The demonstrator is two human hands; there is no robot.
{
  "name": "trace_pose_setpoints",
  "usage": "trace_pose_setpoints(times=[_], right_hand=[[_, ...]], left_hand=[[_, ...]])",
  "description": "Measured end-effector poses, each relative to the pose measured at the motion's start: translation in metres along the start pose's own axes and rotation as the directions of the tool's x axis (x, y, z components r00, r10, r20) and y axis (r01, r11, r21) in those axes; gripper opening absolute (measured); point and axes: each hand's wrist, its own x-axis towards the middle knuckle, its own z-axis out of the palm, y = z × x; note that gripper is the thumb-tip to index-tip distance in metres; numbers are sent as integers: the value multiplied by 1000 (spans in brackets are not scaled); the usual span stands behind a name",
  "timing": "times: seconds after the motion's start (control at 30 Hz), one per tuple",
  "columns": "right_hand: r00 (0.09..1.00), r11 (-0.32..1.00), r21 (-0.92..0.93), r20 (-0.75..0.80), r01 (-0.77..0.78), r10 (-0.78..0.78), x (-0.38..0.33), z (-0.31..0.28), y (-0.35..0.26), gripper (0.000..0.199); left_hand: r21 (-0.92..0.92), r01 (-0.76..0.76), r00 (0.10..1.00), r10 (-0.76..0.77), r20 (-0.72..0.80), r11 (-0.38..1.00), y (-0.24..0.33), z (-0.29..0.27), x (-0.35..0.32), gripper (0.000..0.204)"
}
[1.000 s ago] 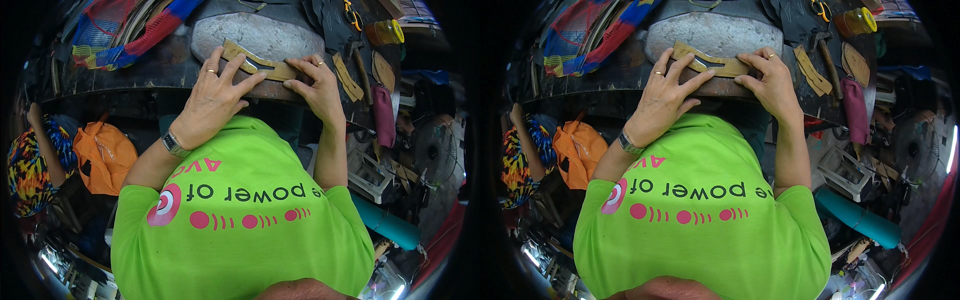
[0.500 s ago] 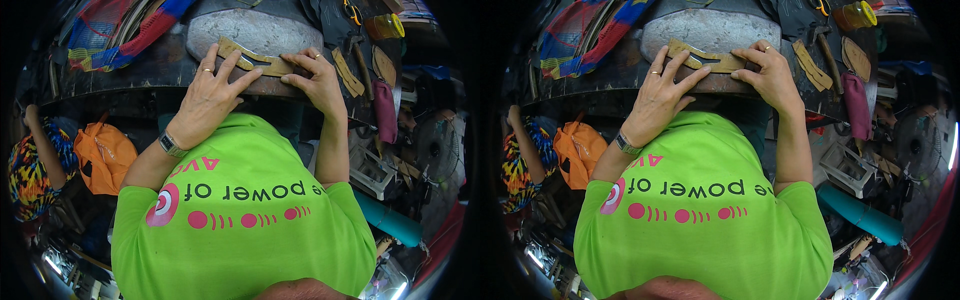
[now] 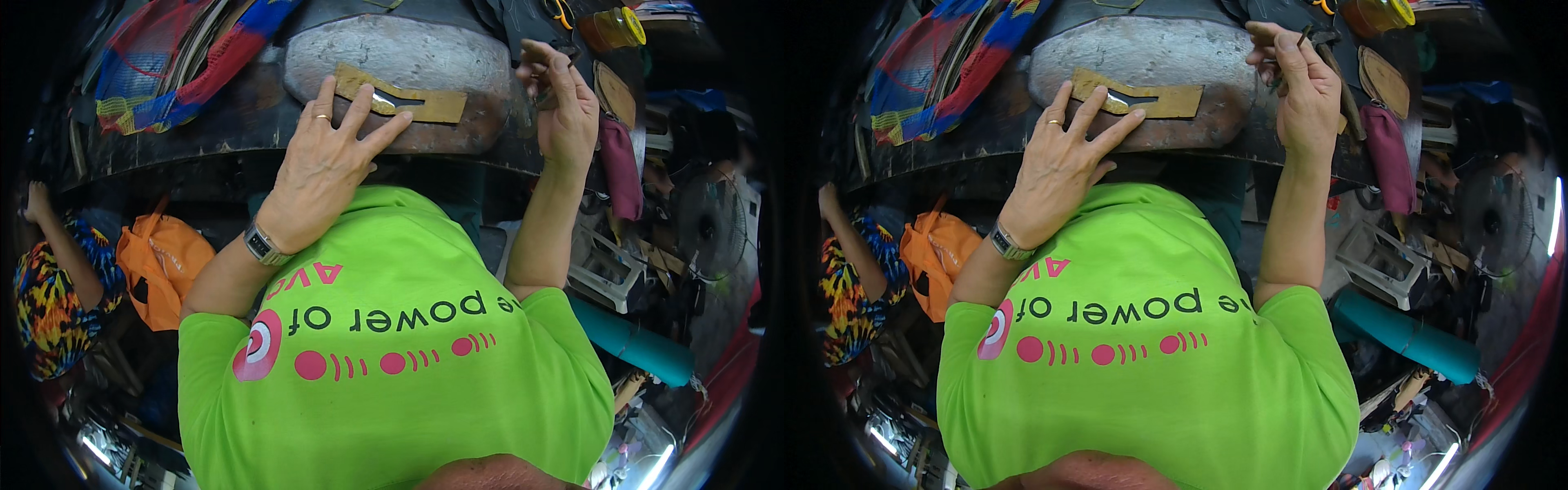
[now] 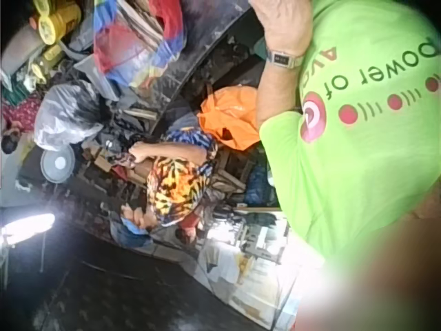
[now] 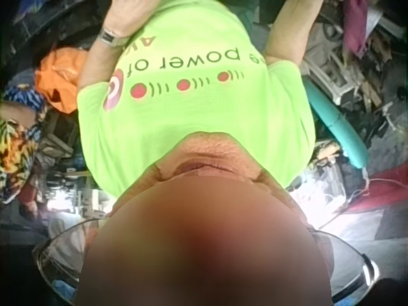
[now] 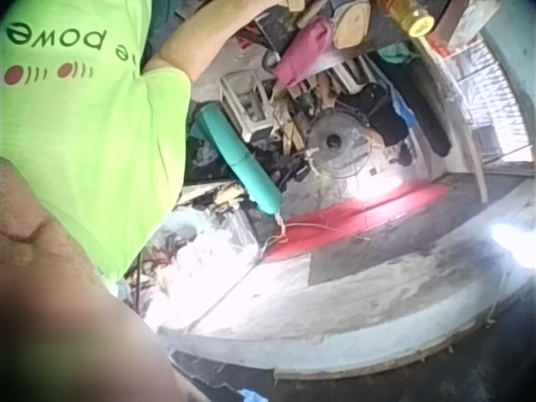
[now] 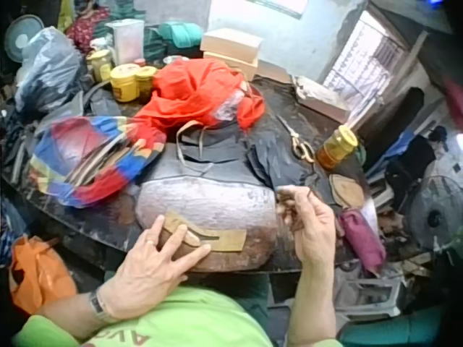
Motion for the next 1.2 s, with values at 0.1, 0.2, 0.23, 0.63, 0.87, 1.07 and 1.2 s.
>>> trace_pose_setpoints(times=[0.1, 0.2, 0.23, 0.63, 0.87, 1.07, 1.2], right_hand=[[991, 988, -144, 111, -59, 76, -8, 1, 2, 32], [957, 896, -419, 168, -149, 237, -22, 8, 12, 22], [967, 859, -508, 177, -71, 185, -26, 12, 16, 21], [953, 770, -623, 130, -137, 274, -31, 22, 20, 31], [941, 780, -610, 159, -144, 297, -30, 17, 25, 28], [968, 881, -472, 202, -37, 150, -22, 17, 13, 17], [976, 971, -177, 173, 162, -131, -17, 27, 10, 15]], left_hand=[[3, -16, 1000, 16, 2, 1000, -2, -1, 0, 77], [0, -16, 1000, 16, -12, 1000, -2, 0, -1, 77], [-15, -16, 1000, 16, -22, 1000, -2, 0, -1, 77], [-33, -24, 997, 21, -70, 999, -1, 9, -2, 76], [-40, -26, 998, 24, -63, 999, 0, 8, -1, 75], [58, -47, 999, 47, -5, 997, 0, 6, -1, 77], [93, -12, 1000, 11, 10, 996, 3, 11, -2, 93]])
